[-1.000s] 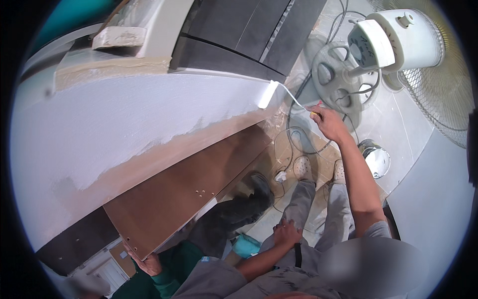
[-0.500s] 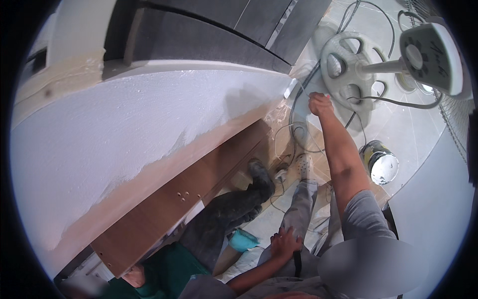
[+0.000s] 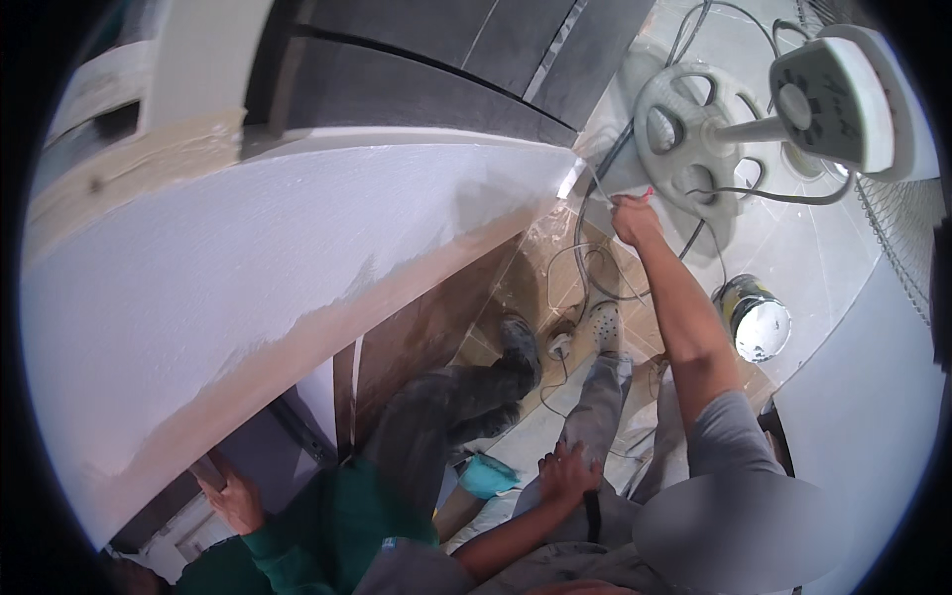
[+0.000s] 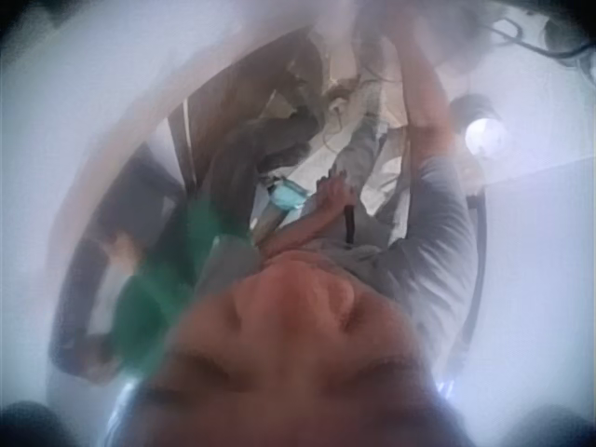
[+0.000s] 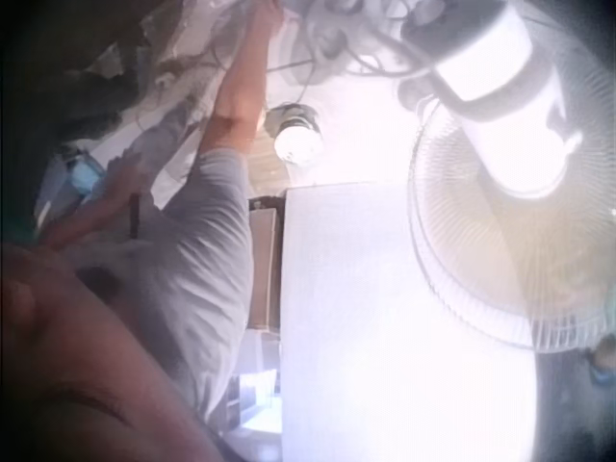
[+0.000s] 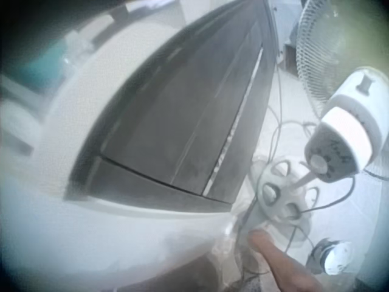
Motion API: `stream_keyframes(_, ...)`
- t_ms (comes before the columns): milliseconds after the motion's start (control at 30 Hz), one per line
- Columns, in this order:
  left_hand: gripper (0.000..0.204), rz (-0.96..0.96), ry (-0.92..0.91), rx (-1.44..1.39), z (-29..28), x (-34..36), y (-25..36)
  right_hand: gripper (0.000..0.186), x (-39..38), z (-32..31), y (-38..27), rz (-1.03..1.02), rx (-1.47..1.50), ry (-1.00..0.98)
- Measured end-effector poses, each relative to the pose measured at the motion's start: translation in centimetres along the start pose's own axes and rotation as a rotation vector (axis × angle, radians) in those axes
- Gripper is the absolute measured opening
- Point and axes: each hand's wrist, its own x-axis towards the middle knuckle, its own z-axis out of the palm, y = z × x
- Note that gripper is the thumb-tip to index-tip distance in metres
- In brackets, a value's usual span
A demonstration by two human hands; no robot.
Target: The person paints the ceiling and walls of a room using a paint roller and a paint can. They repeatedly dip the roller into the paint can and apply white paint to the ceiling and wall surfaces.
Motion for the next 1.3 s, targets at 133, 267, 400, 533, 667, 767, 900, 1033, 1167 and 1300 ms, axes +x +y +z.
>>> stream_keyframes(133, 0.059, -0.003, -0.019, 0.013, -0.4, -0.9, 0.6, 0.035, -6.9, -5.6, -1.4, -0.026, 0.223, -0.049)
stream_keyframes(267, 0.060, 0.018, -0.014, 0.037, 0.2, -1.0, 1.0, 0.034, -14.1, -11.4, -3.3, -0.179, 0.375, 0.012)
stream_keyframes(400, 0.059, 0.004, -0.064, 0.028, 0.9, -1.2, 1.1, 0.033, -19.1, -15.4, -5.7, -0.381, 0.524, 0.083)
stream_keyframes(533, 0.056, -0.002, -0.088, 0.047, 0.2, -1.7, 1.5, 0.034, -22.7, -19.9, -9.5, -0.512, 0.676, 0.065)
stream_keyframes(667, 0.053, -0.005, -0.117, 0.044, -0.3, -1.5, 1.6, 0.035, -25.0, -22.6, -14.0, -0.723, 0.783, 0.154)
stream_keyframes(767, 0.053, -0.020, -0.065, 0.030, 1.2, -1.8, 1.5, 0.038, -26.2, -24.6, -18.1, -0.894, 0.745, 0.223)
stream_keyframes(900, 0.053, -0.014, -0.037, 0.035, 1.5, -1.8, 1.6, 0.044, -28.8, -28.9, -25.8, -1.082, 0.858, 0.157)
stream_keyframes(1033, 0.053, 0.039, 0.025, 0.009, 3.2, -1.5, 0.7, 0.050, -30.9, -31.2, -32.5, -1.242, 0.965, 0.246)
stream_keyframes(1167, 0.054, 0.063, 0.130, -0.017, 5.1, -0.8, 0.3, 0.049, -31.3, -31.0, -32.0, -1.263, 0.979, 0.281)
stream_keyframes(1300, 0.055, 0.003, -0.017, 0.000, 3.5, -1.4, 0.9, 0.045, -29.2, -25.1, -26.7, -1.177, 0.945, 0.328)
